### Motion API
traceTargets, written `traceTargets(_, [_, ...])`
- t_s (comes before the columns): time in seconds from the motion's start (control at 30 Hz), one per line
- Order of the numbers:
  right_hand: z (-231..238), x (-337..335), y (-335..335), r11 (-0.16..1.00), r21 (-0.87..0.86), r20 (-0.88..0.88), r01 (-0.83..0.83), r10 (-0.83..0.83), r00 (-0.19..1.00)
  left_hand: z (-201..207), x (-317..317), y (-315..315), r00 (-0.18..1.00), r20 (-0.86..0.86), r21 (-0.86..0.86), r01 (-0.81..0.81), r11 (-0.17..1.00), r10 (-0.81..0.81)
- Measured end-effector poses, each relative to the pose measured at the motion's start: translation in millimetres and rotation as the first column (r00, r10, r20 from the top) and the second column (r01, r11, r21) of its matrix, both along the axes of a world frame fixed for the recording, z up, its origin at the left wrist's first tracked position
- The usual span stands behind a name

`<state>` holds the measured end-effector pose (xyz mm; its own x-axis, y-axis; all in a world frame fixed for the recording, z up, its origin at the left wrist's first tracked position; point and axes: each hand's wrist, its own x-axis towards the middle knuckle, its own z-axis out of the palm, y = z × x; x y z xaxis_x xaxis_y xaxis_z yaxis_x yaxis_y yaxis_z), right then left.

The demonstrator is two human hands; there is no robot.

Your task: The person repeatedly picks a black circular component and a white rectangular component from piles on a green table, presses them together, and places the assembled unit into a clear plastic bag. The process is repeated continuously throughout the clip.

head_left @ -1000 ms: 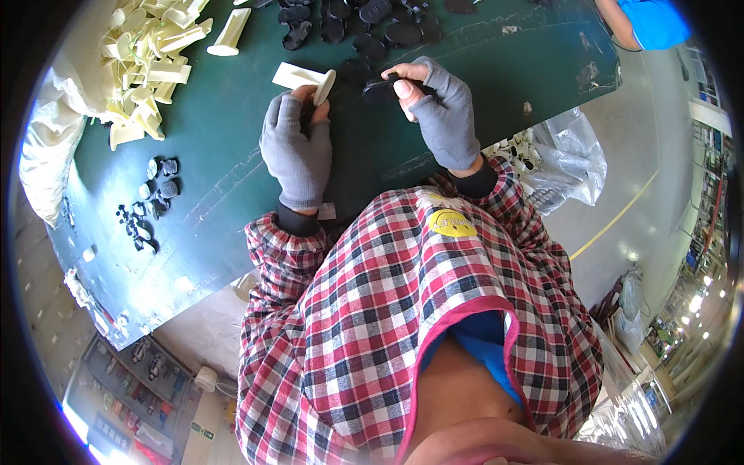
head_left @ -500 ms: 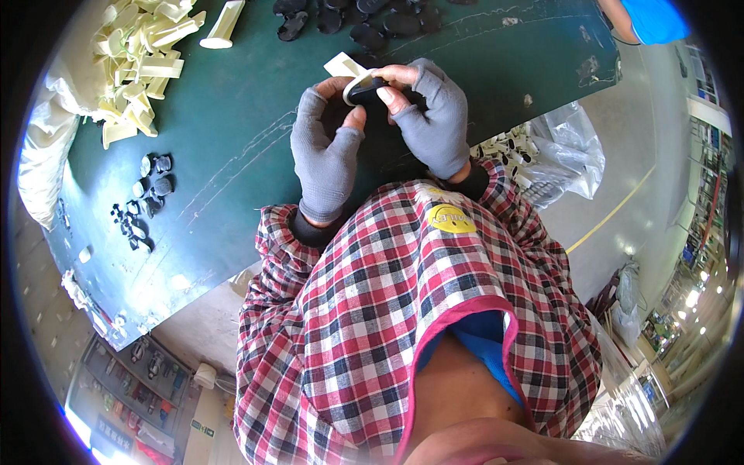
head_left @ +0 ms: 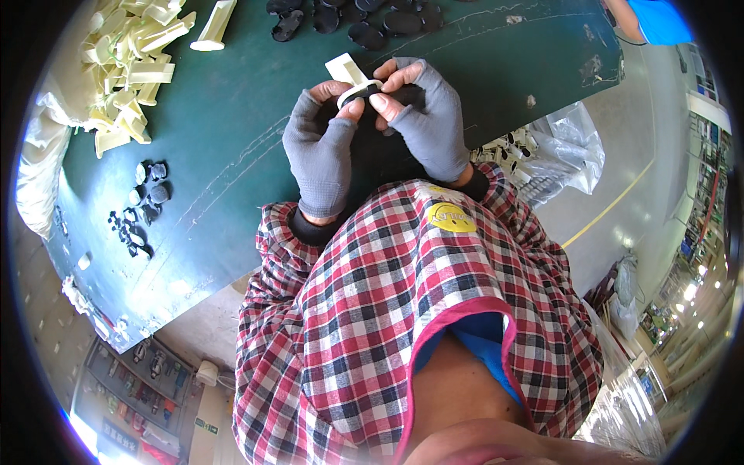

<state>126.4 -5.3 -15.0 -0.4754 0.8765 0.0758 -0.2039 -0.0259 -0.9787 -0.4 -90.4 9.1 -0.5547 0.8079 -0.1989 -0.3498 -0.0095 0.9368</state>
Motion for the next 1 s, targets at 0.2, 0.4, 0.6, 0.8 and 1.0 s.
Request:
traceTargets(0.2, [8.1,3.8,-2.0,0.98,-0.198,0.014,-0.03,0.033,0.999,-3.2,6.1,0.3,0.999,-0.009,0.005,-0.043,0.999,0.043])
traceTargets(0.4, [11.2,5.0,8.0,0.992,-0.089,0.015,-0.089,0.091,0.996,-2.1,-1.6,-1.5,0.885,-0.464,-0.085,0.007,0.996,-0.046])
traceTargets(0.6, [8.0,1.9,13.5,0.882,0.467,0.177,-0.056,-0.031,0.984,-3.8,-6.2,-3.9,0.94,-0.337,-0.052,0.038,0.998,-0.053])
traceTargets(0.8, [9.4,-3.5,11.9,0.862,0.505,0.222,-0.035,-0.091,0.971,-7.0,-11.9,-1.8,0.85,-0.526,-0.02,0.034,0.999,-0.039])
traceTargets(1.0, [16.4,-2.7,9.2,0.755,0.654,0.214,-0.046,-0.127,0.969,10.6,-14.0,-5.5,0.695,-0.712,-0.058,0.08,0.995,-0.097])
